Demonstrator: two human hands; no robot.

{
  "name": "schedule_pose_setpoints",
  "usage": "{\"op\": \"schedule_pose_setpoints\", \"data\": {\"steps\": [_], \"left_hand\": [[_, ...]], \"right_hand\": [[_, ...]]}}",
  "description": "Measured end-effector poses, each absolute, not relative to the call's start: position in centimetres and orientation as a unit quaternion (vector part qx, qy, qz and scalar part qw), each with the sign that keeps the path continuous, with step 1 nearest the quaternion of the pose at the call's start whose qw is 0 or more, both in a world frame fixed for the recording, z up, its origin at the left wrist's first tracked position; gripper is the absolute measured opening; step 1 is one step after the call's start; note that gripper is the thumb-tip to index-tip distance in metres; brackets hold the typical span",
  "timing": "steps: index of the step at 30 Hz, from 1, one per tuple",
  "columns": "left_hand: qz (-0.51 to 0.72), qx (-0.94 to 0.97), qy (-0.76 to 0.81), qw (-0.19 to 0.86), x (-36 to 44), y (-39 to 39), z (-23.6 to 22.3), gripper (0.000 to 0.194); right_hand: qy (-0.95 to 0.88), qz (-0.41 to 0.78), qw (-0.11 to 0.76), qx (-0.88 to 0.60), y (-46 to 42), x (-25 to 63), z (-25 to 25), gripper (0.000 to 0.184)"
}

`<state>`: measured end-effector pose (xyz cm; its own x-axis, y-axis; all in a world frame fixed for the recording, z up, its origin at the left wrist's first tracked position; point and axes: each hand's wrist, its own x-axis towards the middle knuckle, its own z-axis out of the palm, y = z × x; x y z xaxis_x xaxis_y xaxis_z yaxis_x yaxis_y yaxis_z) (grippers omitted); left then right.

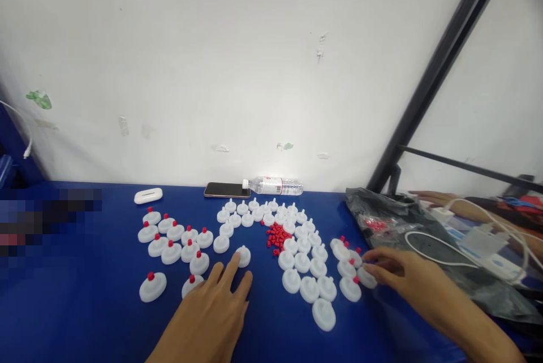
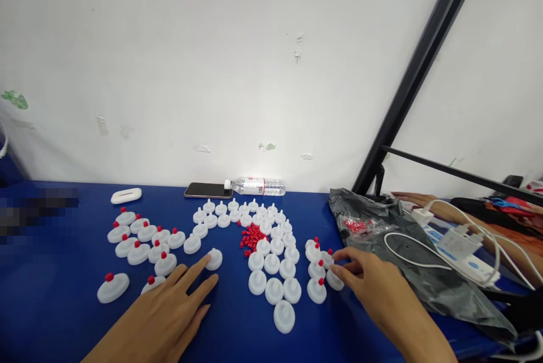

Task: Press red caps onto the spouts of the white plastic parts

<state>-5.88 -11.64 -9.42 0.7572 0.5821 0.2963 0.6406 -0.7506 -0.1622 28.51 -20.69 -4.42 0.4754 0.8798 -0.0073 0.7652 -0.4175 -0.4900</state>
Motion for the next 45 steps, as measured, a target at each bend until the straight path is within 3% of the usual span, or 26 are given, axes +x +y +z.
{"op": "schedule_pose_setpoints", "data": {"steps": [6, 10, 14, 24, 29, 35, 40, 45], "left_hand": [[-0.127, -0.958, -0.244, 0.076, -5.3, -13.1, -7.4, 0.029], [-0.145, -0.960, -0.233, 0.047, -5.1, -13.4, -7.4, 0.028], [-0.145, -0.960, -0.235, 0.035, -5.0, -13.0, -7.9, 0.030], [-0.165, -0.924, -0.344, -0.009, -5.3, -13.1, -6.7, 0.021], [-0.145, -0.922, -0.355, 0.051, -5.1, -13.2, -8.0, 0.049], [-0.076, -0.936, -0.343, -0.006, -4.3, -13.2, -7.3, 0.028], [-0.081, -0.941, -0.328, 0.001, -3.8, -13.1, -7.9, 0.049], [-0.093, -0.950, -0.296, 0.020, -3.7, -13.1, -9.0, 0.028]], "right_hand": [[-0.483, 0.009, 0.262, -0.835, -20.6, 26.1, -2.7, 0.038], [-0.621, 0.070, 0.308, -0.717, -20.2, 21.2, -2.2, 0.030], [-0.727, 0.046, 0.269, -0.630, -18.6, 16.0, -3.3, 0.022], [-0.731, -0.049, 0.132, -0.667, -13.3, 13.3, -6.6, 0.024], [-0.749, -0.029, 0.132, -0.649, -12.6, 13.8, -7.7, 0.030], [-0.758, 0.013, 0.170, -0.630, -13.2, 13.6, -7.2, 0.039], [-0.747, 0.077, 0.211, -0.626, -14.1, 12.9, -6.8, 0.038], [-0.751, 0.133, 0.266, -0.590, -14.7, 12.8, -6.7, 0.037]]}}
